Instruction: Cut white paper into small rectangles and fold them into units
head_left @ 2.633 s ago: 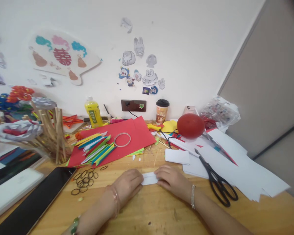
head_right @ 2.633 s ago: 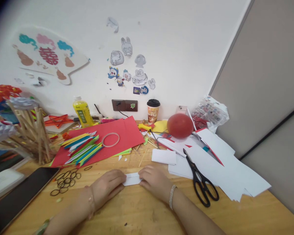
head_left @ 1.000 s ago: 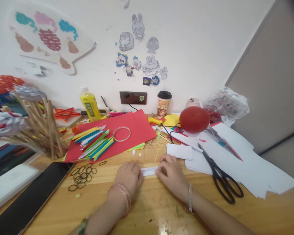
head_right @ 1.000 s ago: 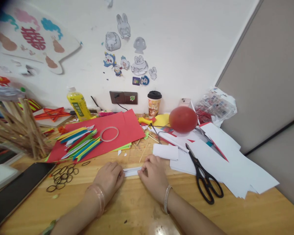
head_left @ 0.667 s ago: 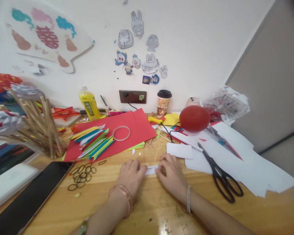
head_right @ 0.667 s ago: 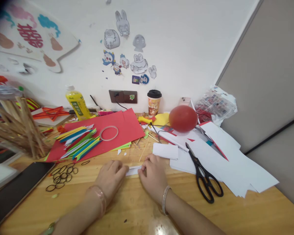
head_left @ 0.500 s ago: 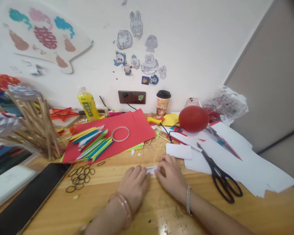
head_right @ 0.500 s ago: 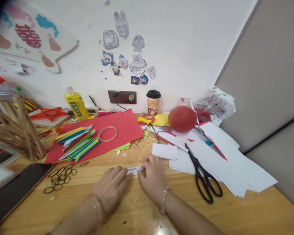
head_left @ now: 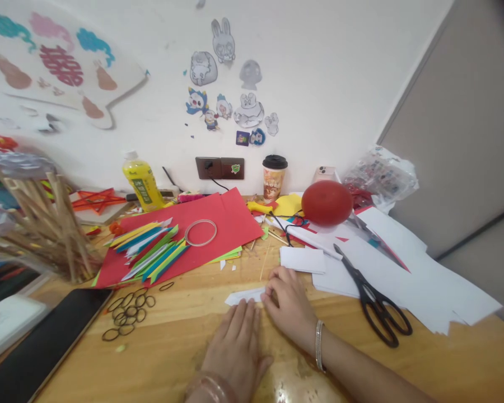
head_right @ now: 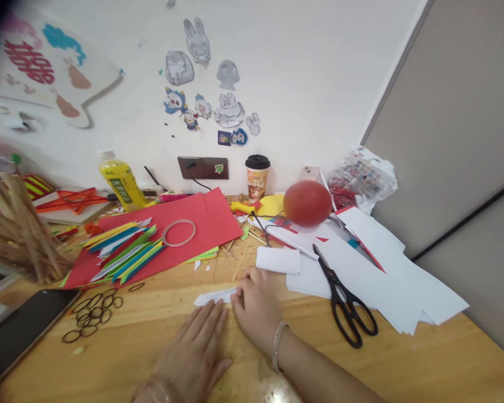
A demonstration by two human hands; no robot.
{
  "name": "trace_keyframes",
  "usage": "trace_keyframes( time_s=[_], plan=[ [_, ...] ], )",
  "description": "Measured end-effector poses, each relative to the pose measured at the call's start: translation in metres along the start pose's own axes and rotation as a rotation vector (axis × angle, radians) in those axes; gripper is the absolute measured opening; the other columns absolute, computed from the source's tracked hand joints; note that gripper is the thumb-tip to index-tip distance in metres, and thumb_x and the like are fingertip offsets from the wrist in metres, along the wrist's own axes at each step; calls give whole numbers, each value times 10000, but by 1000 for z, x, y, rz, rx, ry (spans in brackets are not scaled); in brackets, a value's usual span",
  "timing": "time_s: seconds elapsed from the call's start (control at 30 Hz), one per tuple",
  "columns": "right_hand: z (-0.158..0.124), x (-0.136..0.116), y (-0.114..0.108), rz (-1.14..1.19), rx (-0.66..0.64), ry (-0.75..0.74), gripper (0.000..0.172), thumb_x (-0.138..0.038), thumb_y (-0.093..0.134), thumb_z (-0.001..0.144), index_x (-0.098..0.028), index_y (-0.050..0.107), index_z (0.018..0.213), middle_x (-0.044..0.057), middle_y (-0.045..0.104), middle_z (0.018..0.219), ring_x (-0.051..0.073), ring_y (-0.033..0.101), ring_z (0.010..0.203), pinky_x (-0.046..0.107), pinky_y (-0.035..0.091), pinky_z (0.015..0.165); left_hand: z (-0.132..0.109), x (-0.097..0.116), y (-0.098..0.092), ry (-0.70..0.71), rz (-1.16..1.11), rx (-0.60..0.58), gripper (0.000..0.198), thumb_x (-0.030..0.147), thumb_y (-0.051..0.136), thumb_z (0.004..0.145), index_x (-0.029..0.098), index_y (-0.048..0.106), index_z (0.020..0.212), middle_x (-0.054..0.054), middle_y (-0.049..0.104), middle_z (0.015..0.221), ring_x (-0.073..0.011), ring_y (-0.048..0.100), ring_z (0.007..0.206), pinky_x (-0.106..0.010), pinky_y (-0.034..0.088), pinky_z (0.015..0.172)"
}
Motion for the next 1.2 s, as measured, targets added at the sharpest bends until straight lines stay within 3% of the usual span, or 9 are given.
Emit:
trace_keyframes(
  time_s=[0.27, 0.4, 0.57, 0.8, 1.03, 1.2],
  plan=[
    [0, 0, -1, -5, -6, 2, 147, -91, 527, 698, -184, 457, 609, 24, 487, 820, 179, 436, 836, 310, 367, 749, 1, 4, 16, -91, -61, -119, 704, 607, 350, 753, 107, 484, 1231, -143, 488, 1271, -310, 415, 1185, -430, 311, 981],
    [0, 0, -1, -4, -1, -4, 141, -95, 531, 697, -185, 461, 615, 22, 485, 818, 178, 439, 840, 306, 367, 748, 1, 5, 5, -112, -90, -151, 676, 579, 348, 768, 105, 476, 1233, -138, 462, 1291, -311, 389, 1204, -457, 265, 1007],
    [0, 1, -1, -15, 9, -11, 130, -97, 533, 690, -188, 465, 627, 15, 481, 807, 175, 438, 824, 308, 365, 740, 0, 9, -15, -164, -114, -171, 619, 532, 388, 779, 130, 458, 1244, -104, 427, 1317, -304, 344, 1234, -517, 114, 1047],
    [0, 0, -2, -24, 2, -10, 144, -82, 528, 691, -186, 459, 620, 16, 485, 811, 175, 439, 827, 306, 362, 738, 0, 7, -22, -218, -178, -193, 589, 522, 414, 770, 190, 439, 1255, -62, 425, 1323, -356, 301, 1242, -609, -10, 1009],
    [0, 1, -1, -39, -2, -16, 136, -98, 526, 704, -189, 465, 623, 16, 484, 802, 178, 434, 817, 310, 361, 731, -2, 5, -23, -243, -187, -195, 585, 501, 473, 737, 231, 441, 1256, -36, 415, 1332, -375, 320, 1221, -632, -40, 984],
    [0, 0, -3, -45, -16, -15, 138, -94, 523, 711, -191, 457, 638, 11, 483, 809, 172, 433, 813, 302, 360, 729, -5, 6, -18, -212, -78, -130, 597, 523, 499, 720, 231, 470, 1239, -125, 407, 1340, -363, 336, 1223, -606, 12, 997]
  ],
)
Point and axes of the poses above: each hand's wrist, its own z-axis towards the middle knuckle, its own y-axis out of the palm, x = y × z, the point moved 1 cm from there along z, towards the middle knuckle
